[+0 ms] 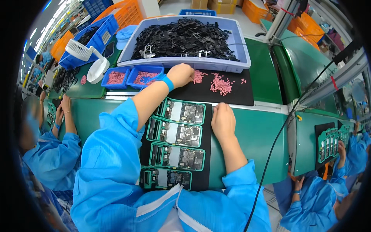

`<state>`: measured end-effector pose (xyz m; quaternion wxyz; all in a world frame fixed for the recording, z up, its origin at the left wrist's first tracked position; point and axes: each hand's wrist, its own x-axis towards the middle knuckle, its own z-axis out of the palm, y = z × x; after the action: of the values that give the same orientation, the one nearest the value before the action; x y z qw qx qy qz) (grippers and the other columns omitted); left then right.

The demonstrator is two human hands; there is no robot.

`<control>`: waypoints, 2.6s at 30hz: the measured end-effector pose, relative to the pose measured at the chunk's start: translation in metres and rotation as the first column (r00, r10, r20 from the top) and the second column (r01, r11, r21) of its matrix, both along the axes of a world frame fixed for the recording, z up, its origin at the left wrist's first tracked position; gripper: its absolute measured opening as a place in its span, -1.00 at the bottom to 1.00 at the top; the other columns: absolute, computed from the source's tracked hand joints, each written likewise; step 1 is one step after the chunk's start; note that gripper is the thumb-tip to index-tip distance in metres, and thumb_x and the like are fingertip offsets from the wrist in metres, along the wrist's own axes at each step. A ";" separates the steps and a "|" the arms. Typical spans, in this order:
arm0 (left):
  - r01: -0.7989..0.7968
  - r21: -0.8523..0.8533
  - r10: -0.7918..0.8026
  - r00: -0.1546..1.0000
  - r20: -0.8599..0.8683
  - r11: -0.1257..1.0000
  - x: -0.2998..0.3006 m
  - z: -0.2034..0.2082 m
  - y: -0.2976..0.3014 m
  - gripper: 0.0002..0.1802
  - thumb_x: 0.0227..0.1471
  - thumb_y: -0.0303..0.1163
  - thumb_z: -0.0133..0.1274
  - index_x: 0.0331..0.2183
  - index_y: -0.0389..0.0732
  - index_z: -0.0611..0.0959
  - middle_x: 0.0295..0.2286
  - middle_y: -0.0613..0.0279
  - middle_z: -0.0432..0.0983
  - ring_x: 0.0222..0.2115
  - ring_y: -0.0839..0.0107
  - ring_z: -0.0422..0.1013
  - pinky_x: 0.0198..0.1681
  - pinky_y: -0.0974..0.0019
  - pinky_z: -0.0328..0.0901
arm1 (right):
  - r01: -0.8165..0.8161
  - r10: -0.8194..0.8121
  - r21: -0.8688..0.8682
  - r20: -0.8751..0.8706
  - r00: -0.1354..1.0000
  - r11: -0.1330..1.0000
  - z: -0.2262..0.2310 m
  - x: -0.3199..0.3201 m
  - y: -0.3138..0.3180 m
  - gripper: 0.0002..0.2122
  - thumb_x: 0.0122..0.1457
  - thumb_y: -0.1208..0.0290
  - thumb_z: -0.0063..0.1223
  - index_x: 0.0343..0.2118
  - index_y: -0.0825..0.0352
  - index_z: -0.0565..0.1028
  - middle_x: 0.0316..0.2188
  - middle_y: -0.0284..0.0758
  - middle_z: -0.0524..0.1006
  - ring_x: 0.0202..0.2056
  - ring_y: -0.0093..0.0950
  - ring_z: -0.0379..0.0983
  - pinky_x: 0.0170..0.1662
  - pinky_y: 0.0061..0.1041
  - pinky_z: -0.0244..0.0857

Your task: Manually assemble small electronic components into plastic housings on a factory production line.

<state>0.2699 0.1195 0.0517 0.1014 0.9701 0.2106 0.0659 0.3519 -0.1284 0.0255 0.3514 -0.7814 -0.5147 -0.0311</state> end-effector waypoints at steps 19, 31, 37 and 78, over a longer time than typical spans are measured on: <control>0.241 -0.086 -0.245 0.969 -0.038 0.967 -0.032 0.039 -0.101 -0.91 -0.16 -0.41 0.09 -0.54 -0.21 0.64 -0.53 0.09 0.55 -0.41 0.12 0.49 -0.31 0.14 0.37 | -0.200 0.207 -0.141 0.038 0.978 0.970 0.007 0.013 -0.022 -0.95 0.01 0.57 0.01 -0.47 0.42 0.39 -0.47 -0.07 0.46 -0.37 -0.09 0.42 -0.27 -0.20 0.32; 0.275 -0.023 -0.275 0.949 -0.151 0.961 -0.049 0.048 -0.141 -0.91 -0.17 -0.43 0.06 -0.58 -0.19 0.64 -0.47 0.12 0.54 -0.38 0.13 0.48 -0.28 0.14 0.37 | -0.237 0.242 -0.137 0.024 0.970 0.962 0.014 0.013 -0.034 -0.95 -0.01 0.56 0.03 -0.47 0.39 0.42 -0.45 -0.11 0.49 -0.37 -0.11 0.45 -0.29 -0.21 0.33; 0.356 0.154 -0.324 0.925 -0.199 0.922 -0.047 0.042 -0.150 -0.93 -0.19 -0.45 0.06 -0.56 -0.17 0.63 -0.46 0.15 0.53 -0.35 0.15 0.47 -0.26 0.17 0.37 | -0.231 0.237 -0.130 0.032 0.971 0.964 0.011 0.013 -0.039 -0.94 -0.01 0.56 0.03 -0.46 0.39 0.42 -0.46 -0.11 0.49 -0.37 -0.11 0.45 -0.29 -0.20 0.33; 0.349 0.135 -0.351 0.936 -0.009 0.927 -0.138 0.024 -0.149 -0.64 -0.04 -0.43 0.01 -0.16 0.12 0.67 -0.37 0.29 0.47 -0.23 0.29 0.41 -0.16 0.24 0.30 | -0.538 0.603 -0.307 0.185 0.776 0.785 0.049 -0.094 -0.059 -0.93 -0.10 0.51 -0.01 -0.64 0.36 0.44 -0.59 -0.19 0.50 -0.47 -0.22 0.49 -0.39 -0.26 0.37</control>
<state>0.1319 -0.0295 0.0752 0.0474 0.9961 0.0284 0.0683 0.2578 -0.1874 0.0741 0.1738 -0.6110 -0.7717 0.0320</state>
